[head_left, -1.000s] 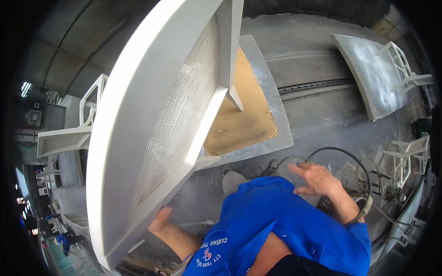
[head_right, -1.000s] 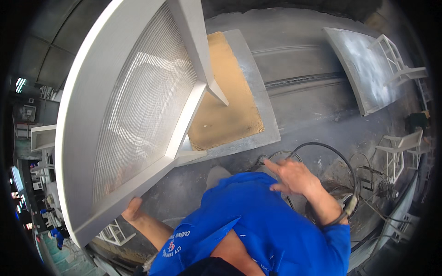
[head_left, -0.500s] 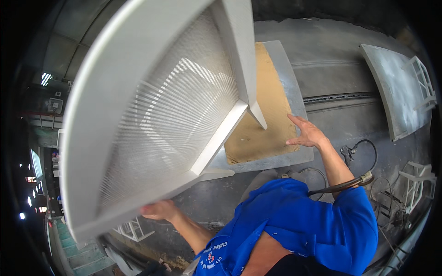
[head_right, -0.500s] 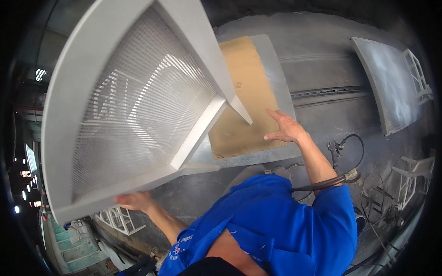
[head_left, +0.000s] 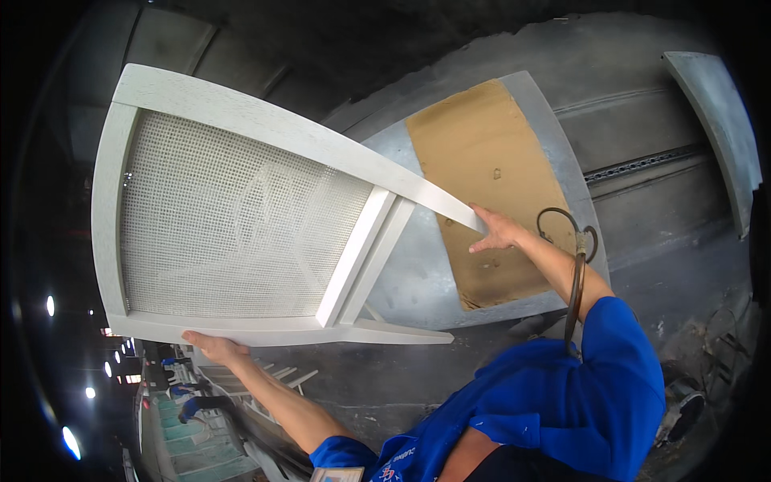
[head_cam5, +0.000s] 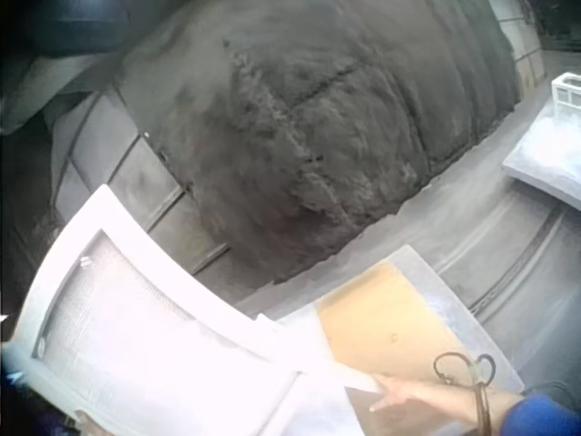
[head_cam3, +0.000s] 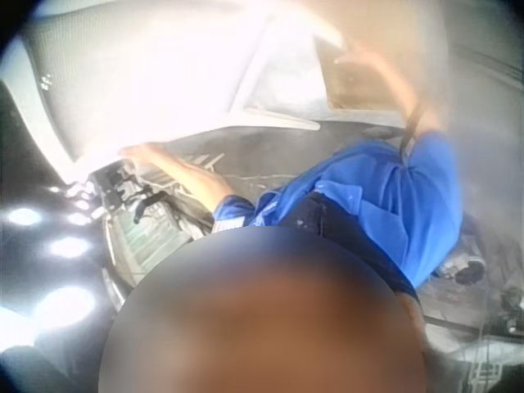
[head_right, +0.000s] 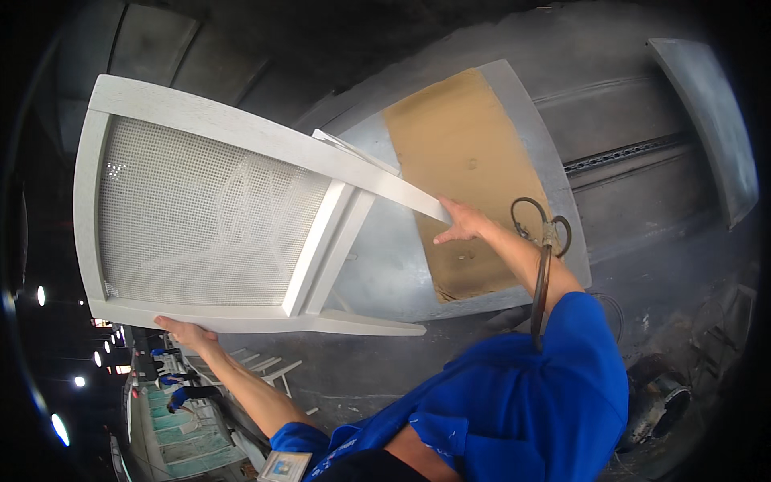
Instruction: The person spray paints white chair frames in a workshop. They position a chair on a protective sheet, apply paint with a spray gun to the legs and frame, then flip and reposition the chair to coat additional surfaces. The person repeats this process for multiple chairs.
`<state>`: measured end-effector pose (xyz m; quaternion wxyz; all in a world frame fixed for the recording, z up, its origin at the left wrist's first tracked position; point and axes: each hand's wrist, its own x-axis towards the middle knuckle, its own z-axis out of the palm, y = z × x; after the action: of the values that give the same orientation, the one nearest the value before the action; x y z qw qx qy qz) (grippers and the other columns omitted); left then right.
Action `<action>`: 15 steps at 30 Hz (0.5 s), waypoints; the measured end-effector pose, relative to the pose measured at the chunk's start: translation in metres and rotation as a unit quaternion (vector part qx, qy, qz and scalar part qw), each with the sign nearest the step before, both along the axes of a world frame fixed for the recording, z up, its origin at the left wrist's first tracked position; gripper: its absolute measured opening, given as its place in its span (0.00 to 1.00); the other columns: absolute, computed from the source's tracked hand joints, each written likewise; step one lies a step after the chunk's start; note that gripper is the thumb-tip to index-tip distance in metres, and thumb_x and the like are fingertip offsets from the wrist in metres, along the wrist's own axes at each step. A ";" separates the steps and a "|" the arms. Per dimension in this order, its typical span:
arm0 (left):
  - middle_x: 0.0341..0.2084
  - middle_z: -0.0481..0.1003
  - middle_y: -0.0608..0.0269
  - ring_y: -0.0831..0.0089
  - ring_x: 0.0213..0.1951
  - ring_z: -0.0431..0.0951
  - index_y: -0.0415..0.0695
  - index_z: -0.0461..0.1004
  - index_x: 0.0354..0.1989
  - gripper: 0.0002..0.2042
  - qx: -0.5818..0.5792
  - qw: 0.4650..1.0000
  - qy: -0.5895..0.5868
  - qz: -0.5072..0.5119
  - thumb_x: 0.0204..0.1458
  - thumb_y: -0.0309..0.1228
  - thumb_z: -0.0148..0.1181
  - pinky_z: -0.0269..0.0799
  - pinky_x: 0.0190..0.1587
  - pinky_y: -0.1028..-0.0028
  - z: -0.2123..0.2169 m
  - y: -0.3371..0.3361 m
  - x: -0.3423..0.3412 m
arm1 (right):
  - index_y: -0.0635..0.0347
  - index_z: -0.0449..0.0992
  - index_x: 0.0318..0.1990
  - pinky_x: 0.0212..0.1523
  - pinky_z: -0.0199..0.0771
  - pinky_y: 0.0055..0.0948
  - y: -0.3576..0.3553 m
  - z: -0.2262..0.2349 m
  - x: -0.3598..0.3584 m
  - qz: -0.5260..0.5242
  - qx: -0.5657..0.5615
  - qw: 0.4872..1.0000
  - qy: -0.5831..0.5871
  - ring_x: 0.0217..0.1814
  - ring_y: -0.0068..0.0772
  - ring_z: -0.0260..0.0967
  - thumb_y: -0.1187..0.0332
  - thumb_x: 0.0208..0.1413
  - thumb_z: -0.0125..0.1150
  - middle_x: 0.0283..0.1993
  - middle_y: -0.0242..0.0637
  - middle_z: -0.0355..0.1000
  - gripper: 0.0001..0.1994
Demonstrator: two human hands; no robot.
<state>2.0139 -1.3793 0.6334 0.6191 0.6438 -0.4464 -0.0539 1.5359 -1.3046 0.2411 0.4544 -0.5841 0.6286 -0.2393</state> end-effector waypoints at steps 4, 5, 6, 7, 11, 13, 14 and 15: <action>0.57 0.75 0.44 0.57 0.53 0.78 0.28 0.65 0.66 0.48 -0.023 1.000 0.016 0.002 0.63 0.70 0.38 0.78 0.51 0.65 -0.007 0.002 0.000 | 0.59 0.61 0.72 0.64 0.73 0.44 -0.037 0.003 0.017 -0.034 -0.016 0.994 -0.105 0.64 0.55 0.72 0.54 0.42 0.82 0.61 0.57 0.74 0.50; 0.56 0.75 0.45 0.57 0.52 0.78 0.28 0.66 0.66 0.47 -0.040 0.999 -0.005 0.005 0.64 0.69 0.39 0.78 0.50 0.65 -0.009 0.004 -0.002 | 0.59 0.62 0.71 0.62 0.74 0.44 -0.045 0.006 0.020 -0.021 -0.008 0.996 -0.085 0.63 0.55 0.73 0.57 0.42 0.82 0.59 0.57 0.75 0.48; 0.55 0.76 0.45 0.57 0.51 0.79 0.28 0.67 0.65 0.46 -0.040 0.999 0.007 -0.010 0.65 0.68 0.40 0.78 0.50 0.65 -0.011 0.005 -0.004 | 0.59 0.63 0.70 0.61 0.75 0.43 -0.048 0.009 0.024 -0.010 -0.003 0.998 -0.063 0.61 0.55 0.74 0.61 0.42 0.82 0.58 0.56 0.76 0.46; 0.54 0.76 0.45 0.58 0.51 0.79 0.28 0.67 0.65 0.45 -0.021 0.998 0.045 -0.040 0.65 0.67 0.40 0.77 0.50 0.65 -0.011 0.006 -0.006 | 0.59 0.65 0.70 0.60 0.76 0.43 -0.048 0.012 0.026 -0.001 0.016 0.999 -0.032 0.60 0.54 0.75 0.64 0.42 0.81 0.56 0.55 0.77 0.45; 0.57 0.75 0.44 0.59 0.53 0.78 0.26 0.68 0.64 0.43 -0.048 0.997 0.001 -0.052 0.67 0.63 0.43 0.76 0.51 0.65 0.013 0.005 -0.018 | 0.62 0.67 0.67 0.59 0.77 0.40 -0.015 0.034 0.018 -0.060 -0.014 0.996 -0.070 0.55 0.52 0.77 0.72 0.40 0.79 0.54 0.55 0.78 0.41; 0.61 0.72 0.45 0.59 0.56 0.76 0.26 0.67 0.65 0.40 -0.040 0.998 0.003 -0.048 0.68 0.60 0.45 0.74 0.55 0.66 0.051 0.000 -0.022 | 0.64 0.71 0.62 0.51 0.78 0.42 0.002 0.061 0.004 -0.044 -0.008 0.999 -0.016 0.49 0.53 0.78 0.68 0.43 0.77 0.47 0.56 0.79 0.36; 0.63 0.71 0.46 0.59 0.58 0.75 0.27 0.66 0.66 0.39 -0.032 0.996 0.017 -0.077 0.68 0.58 0.47 0.73 0.57 0.67 0.073 -0.004 -0.024 | 0.65 0.71 0.61 0.50 0.78 0.42 0.014 0.079 -0.006 -0.040 -0.010 0.999 -0.024 0.47 0.54 0.78 0.67 0.43 0.77 0.45 0.56 0.79 0.35; 0.64 0.70 0.47 0.59 0.61 0.74 0.28 0.65 0.67 0.37 -0.032 0.996 0.005 -0.079 0.68 0.56 0.49 0.71 0.60 0.67 0.094 -0.011 -0.027 | 0.65 0.72 0.60 0.50 0.78 0.43 0.033 0.098 -0.015 -0.039 0.017 0.999 -0.023 0.46 0.54 0.79 0.66 0.42 0.76 0.44 0.57 0.79 0.34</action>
<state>1.9870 -1.3901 0.7269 0.6353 0.5862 -0.4943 -0.0919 1.5212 -1.2718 0.3393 0.4690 -0.5460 0.6439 -0.2596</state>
